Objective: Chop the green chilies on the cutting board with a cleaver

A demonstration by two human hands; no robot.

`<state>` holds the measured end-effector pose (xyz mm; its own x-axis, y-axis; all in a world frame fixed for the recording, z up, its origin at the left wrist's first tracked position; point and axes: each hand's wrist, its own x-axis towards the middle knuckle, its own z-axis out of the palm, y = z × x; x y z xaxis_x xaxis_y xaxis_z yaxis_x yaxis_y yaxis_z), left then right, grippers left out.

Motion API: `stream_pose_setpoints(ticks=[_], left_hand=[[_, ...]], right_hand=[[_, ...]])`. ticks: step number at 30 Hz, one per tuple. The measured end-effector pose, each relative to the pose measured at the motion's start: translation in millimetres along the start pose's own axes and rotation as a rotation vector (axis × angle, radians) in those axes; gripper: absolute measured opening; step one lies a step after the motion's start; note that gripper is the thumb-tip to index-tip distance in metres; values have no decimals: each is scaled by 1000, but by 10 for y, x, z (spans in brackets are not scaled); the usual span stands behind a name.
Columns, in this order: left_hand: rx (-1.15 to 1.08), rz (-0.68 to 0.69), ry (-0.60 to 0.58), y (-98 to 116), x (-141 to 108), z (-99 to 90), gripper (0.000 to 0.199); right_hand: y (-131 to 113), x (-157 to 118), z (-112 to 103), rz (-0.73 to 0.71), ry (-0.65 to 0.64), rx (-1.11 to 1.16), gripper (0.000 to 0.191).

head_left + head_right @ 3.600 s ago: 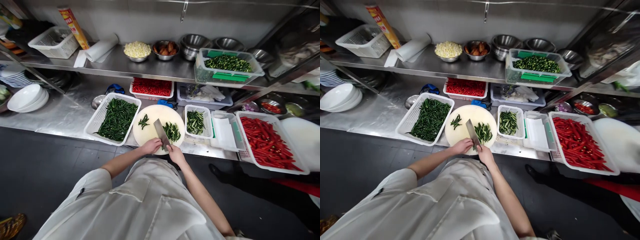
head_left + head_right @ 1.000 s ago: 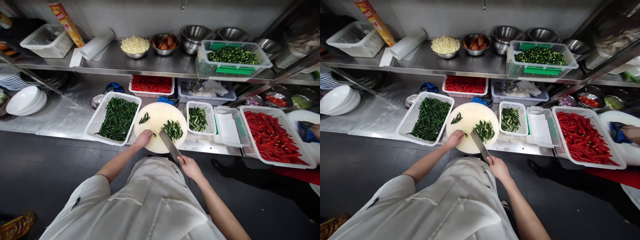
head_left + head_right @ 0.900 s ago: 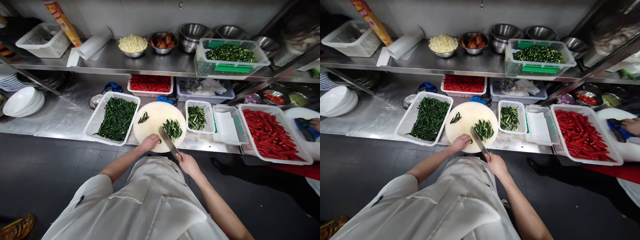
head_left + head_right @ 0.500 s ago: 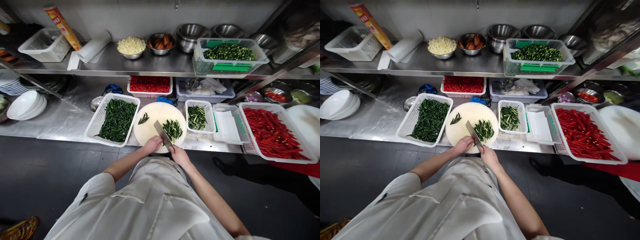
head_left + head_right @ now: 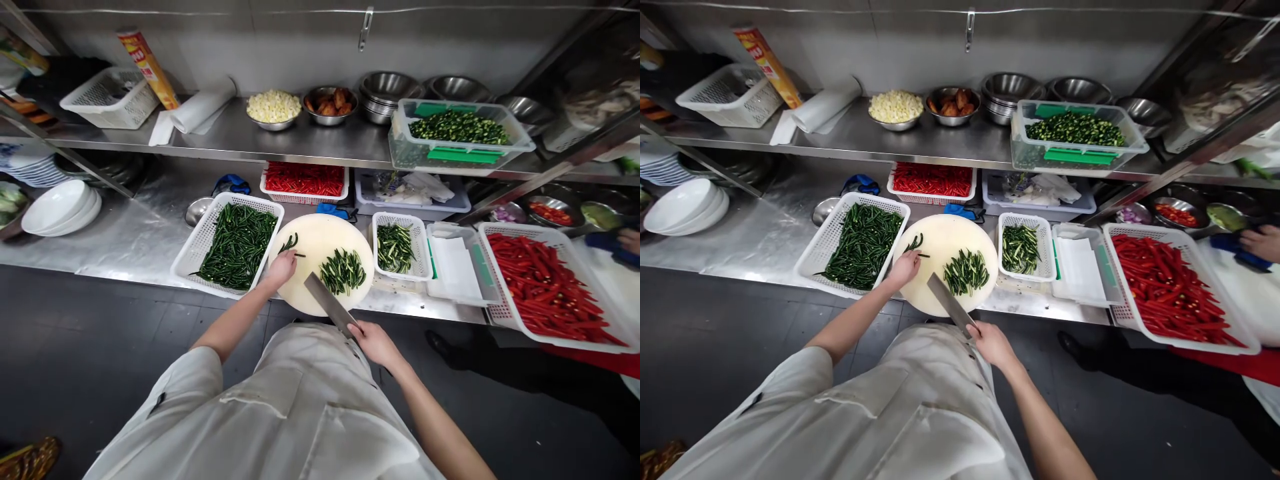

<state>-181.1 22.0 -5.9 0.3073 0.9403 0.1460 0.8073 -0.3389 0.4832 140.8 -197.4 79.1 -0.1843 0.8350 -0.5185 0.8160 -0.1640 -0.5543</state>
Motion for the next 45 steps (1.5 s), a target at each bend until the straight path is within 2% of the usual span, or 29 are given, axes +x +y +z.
stream_pose_setpoints(ticks=[4, 9, 12, 15, 17, 20, 22, 25, 27, 29, 31, 33, 35, 38, 41, 45], left_hand=[[-17, 66, 5, 179, -274, 90, 23], [-165, 411, -144, 591, -648, 393, 22], [-223, 517, -197, 747, -752, 517, 23], [-236, 500, -200, 779, -759, 538, 24], [-237, 485, -209, 774, -750, 524, 24], [-227, 492, -240, 772, -743, 483, 24], [-215, 523, -266, 758, -714, 436, 24], [-173, 580, -267, 664, -542, 304, 24], [-112, 507, -183, 555, -313, 178, 24], [-19, 308, -33, 430, -22, 48, 23], [94, 84, 93, 310, 263, -53, 22], [193, -60, 127, 213, 460, -111, 25], [246, -80, 101, 157, 509, -129, 20], [222, 76, 54, 154, 287, -93, 16], [94, 275, -15, 236, -148, 15, 22], [-26, 369, -97, 443, -649, 213, 24]], right_hand=[[-61, 73, -4, 121, 83, -74, 45], [-295, 59, -80, 162, 74, -196, 44], [-309, -1, -153, 147, 49, -225, 43], [-281, 55, -140, 124, 23, -197, 41], [-313, 210, -69, 136, 39, -172, 39], [-436, 549, 26, 163, 114, -128, 37], [-501, 729, 22, 125, 157, -68, 37], [-484, 753, -27, 88, 245, 18, 40], [-403, 608, -17, 92, 301, 58, 41], [-296, 407, 33, 65, 291, 83, 41], [-192, 225, 91, 26, 202, 82, 42], [-109, 111, 126, 10, 92, 60, 42], [-50, 69, 126, 17, 28, 49, 43], [-14, 81, 81, 71, 57, 37, 44], [-56, 104, 36, 137, 111, 2, 44], [-228, 117, 25, 172, 116, -106, 41]])
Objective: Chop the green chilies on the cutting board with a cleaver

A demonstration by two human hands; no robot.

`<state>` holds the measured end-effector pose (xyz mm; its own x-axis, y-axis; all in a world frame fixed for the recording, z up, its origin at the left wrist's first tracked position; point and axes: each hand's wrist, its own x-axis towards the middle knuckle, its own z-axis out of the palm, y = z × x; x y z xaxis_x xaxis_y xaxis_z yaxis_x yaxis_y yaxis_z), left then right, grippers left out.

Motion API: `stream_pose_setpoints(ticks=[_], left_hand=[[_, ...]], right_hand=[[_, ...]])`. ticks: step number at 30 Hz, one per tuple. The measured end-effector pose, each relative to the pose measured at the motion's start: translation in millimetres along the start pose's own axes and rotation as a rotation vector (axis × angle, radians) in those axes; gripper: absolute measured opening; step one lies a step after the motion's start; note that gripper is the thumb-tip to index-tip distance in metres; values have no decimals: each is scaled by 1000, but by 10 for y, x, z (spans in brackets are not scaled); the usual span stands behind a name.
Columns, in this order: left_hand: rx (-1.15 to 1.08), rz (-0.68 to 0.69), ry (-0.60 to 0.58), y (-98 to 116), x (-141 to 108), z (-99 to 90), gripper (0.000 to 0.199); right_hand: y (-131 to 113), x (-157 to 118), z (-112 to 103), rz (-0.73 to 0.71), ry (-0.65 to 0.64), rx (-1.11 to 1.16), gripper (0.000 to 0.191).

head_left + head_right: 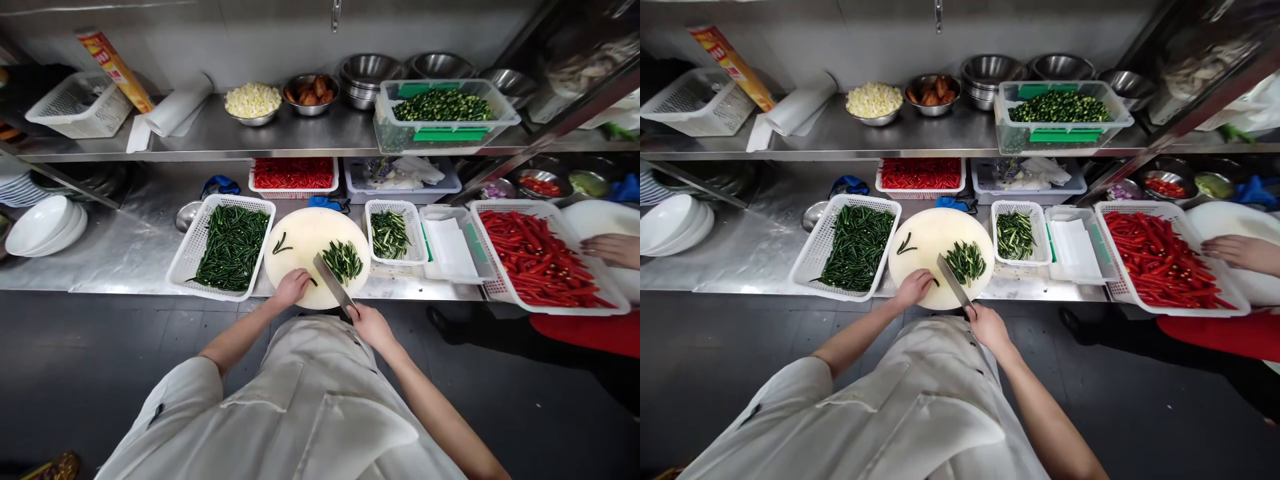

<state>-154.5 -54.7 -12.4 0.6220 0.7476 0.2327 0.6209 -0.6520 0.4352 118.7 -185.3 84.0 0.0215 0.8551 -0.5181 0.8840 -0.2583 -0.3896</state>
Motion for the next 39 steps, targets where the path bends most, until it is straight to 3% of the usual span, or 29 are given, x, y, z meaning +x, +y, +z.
stream_pose_setpoints(ticks=[6, 12, 15, 19, 21, 23, 25, 27, 31, 34, 39], left_hand=[[27, 3, -47, 287, -56, 163, 23], [-71, 8, -37, 301, -26, 198, 25], [-112, 8, -37, 313, -34, 215, 25], [-152, 53, -79, 296, -14, 164, 23], [-153, 81, -77, 207, 38, 83, 22], [-120, 37, -1, 39, 127, -39, 21], [-53, -103, 130, -184, 231, -184, 23], [22, -249, 206, -411, 309, -316, 30], [85, -310, 121, -625, 269, -408, 28], [47, -241, 81, -468, 114, -276, 25], [-113, 28, -18, 92, -60, 120, 24]], right_hand=[[-212, -101, -100, -22, -24, -150, 41], [-65, -205, -202, -54, -58, -136, 40], [-127, -40, -111, -60, -56, -114, 37], [-404, 330, 6, -51, 21, -43, 38], [-480, 420, 16, -61, 69, 10, 40], [-451, 385, 15, -70, 115, 62, 41], [-329, 247, 18, -102, 120, 103, 41], [-161, 70, 21, -159, 46, 116, 41], [106, -157, 7, -190, -103, 66, 41], [137, -152, -3, -113, -84, 39, 42], [-9, -142, -69, -18, -8, -65, 40]])
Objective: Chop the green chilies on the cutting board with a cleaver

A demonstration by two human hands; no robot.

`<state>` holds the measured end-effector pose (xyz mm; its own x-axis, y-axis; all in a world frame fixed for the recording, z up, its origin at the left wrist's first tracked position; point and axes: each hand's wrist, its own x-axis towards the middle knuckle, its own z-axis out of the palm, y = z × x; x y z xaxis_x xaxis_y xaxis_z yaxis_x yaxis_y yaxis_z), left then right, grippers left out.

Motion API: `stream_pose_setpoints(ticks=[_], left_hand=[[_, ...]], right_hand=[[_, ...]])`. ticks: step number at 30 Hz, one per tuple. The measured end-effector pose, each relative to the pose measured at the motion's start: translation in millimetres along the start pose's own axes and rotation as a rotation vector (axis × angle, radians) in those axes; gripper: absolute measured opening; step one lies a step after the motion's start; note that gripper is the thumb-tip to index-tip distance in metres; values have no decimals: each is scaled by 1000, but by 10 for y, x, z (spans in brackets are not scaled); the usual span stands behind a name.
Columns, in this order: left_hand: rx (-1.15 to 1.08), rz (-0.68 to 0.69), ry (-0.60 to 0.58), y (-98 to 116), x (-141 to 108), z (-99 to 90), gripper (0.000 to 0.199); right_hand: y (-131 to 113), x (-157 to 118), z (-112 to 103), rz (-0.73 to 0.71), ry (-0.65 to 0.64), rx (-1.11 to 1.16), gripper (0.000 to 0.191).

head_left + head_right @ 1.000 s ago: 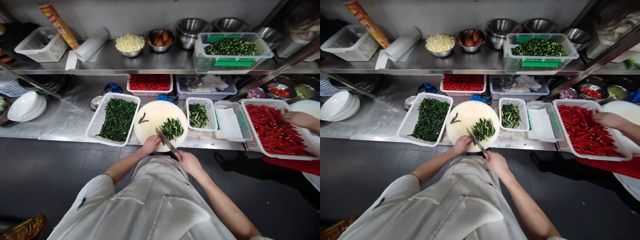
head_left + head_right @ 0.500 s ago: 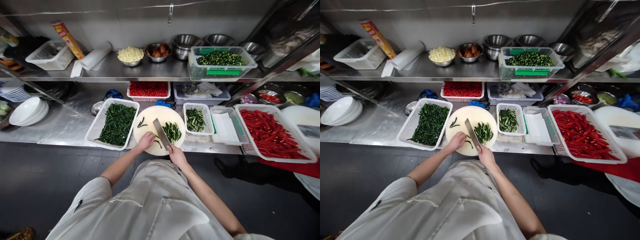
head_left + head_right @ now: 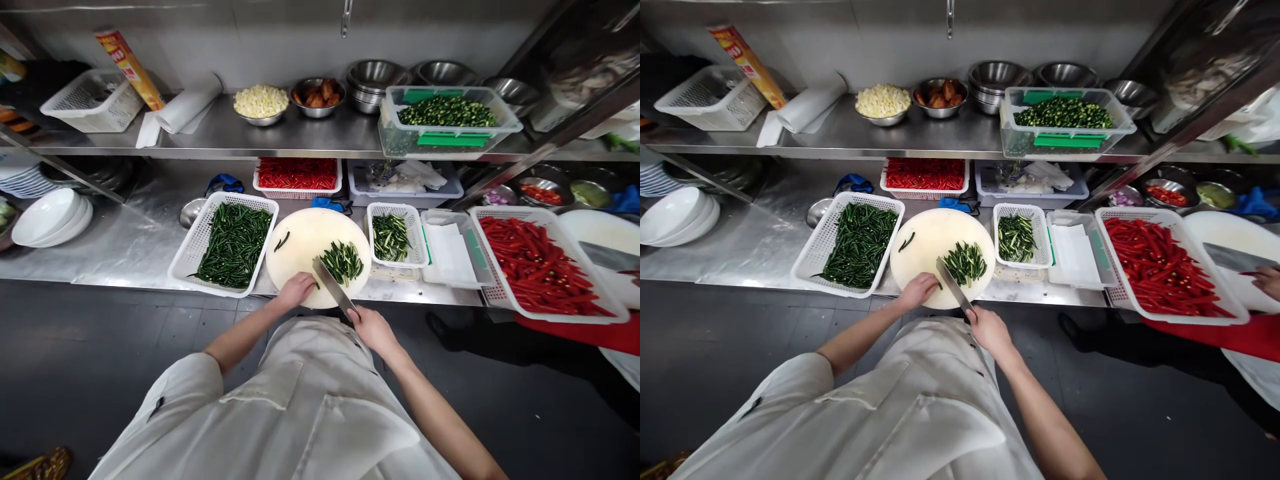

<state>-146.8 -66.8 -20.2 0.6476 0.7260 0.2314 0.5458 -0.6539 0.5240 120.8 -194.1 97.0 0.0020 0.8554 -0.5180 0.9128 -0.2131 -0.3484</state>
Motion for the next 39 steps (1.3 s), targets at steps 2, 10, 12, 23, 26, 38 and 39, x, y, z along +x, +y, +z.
stream_pose_setpoints(ticks=[2, 10, 12, 23, 26, 38, 39], left_hand=[[-40, 52, -18, 149, 5, 120, 23], [-67, 85, -51, 238, 46, 133, 24], [-57, 131, -85, 199, 86, 49, 24], [335, -423, 218, -854, 764, -913, 19], [283, -279, 106, -858, 571, -811, 22], [-89, 61, 9, 122, 43, 114, 24], [-91, 62, 11, 120, 44, 111, 24]], right_hand=[[-24, -49, -51, -12, -12, -31, 39], [-246, 387, 18, -71, 24, 75, 35], [-376, 585, 45, -73, 78, 154, 36], [-5, 176, 56, -165, -71, 162, 39], [88, 148, 33, -117, -64, 166, 40], [-131, 69, -92, -58, -22, -4, 40], [-110, 73, -113, -73, -37, 4, 40]])
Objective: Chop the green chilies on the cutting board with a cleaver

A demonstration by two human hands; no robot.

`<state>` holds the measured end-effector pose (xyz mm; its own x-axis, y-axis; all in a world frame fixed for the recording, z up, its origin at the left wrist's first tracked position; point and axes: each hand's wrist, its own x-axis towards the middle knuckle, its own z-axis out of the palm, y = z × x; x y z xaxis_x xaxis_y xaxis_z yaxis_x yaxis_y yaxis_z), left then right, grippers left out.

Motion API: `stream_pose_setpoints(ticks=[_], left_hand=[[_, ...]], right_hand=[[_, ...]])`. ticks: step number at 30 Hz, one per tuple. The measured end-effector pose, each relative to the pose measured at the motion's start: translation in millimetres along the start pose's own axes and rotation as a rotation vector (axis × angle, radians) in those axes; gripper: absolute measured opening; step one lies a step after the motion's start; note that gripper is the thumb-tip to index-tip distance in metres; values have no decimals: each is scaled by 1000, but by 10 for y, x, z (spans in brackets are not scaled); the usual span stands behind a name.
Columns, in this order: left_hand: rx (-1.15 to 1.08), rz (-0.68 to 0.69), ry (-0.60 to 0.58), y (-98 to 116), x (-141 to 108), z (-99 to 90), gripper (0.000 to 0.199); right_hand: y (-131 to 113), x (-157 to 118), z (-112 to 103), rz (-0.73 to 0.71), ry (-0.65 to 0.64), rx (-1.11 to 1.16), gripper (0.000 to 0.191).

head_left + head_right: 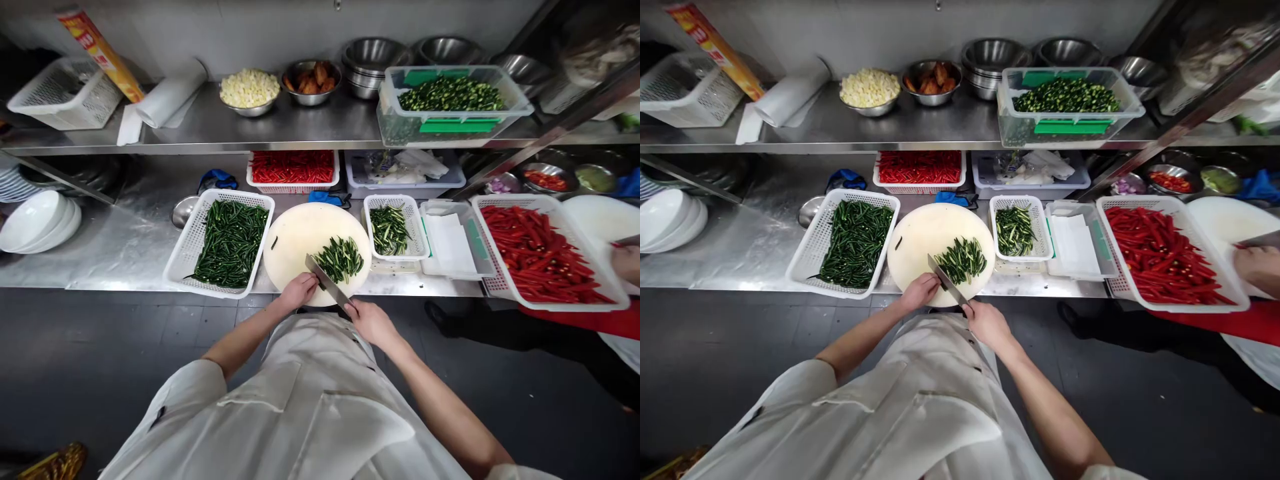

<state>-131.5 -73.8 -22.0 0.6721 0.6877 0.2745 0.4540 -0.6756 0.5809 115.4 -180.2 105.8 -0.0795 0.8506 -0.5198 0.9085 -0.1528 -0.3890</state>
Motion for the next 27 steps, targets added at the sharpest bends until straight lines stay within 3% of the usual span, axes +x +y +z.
stream_pose_setpoints(ticks=[3, 8, 11, 13, 16, 18, 20, 23, 27], left_hand=[[4, 3, -14, -20, -9, -32, 24], [13, 12, -66, -9, -8, -50, 23], [42, 46, -54, -103, 50, -179, 22], [111, -42, 62, -266, 122, -371, 20], [245, -333, 309, -616, 247, -730, 24], [303, -459, 327, -831, 305, -918, 30], [315, -472, 233, -947, 318, -1003, 26], [285, -372, 108, -868, 239, -912, 24], [166, -171, 33, -461, 32, -501, 24]], right_hand=[[-18, 171, -14, -44, -21, 33, 37], [-387, 848, 9, -37, 41, 105, 35], [-513, 1033, -17, -54, 104, 134, 40], [-478, 961, 7, -39, 155, 153, 42], [-307, 682, 105, -81, 150, 228, 41], [-172, 494, 160, -143, 64, 239, 40], [-52, 363, 181, -158, -22, 195, 40], [60, 281, 167, -97, -48, 136, 42], [25, 242, 135, 4, 34, 59, 41]])
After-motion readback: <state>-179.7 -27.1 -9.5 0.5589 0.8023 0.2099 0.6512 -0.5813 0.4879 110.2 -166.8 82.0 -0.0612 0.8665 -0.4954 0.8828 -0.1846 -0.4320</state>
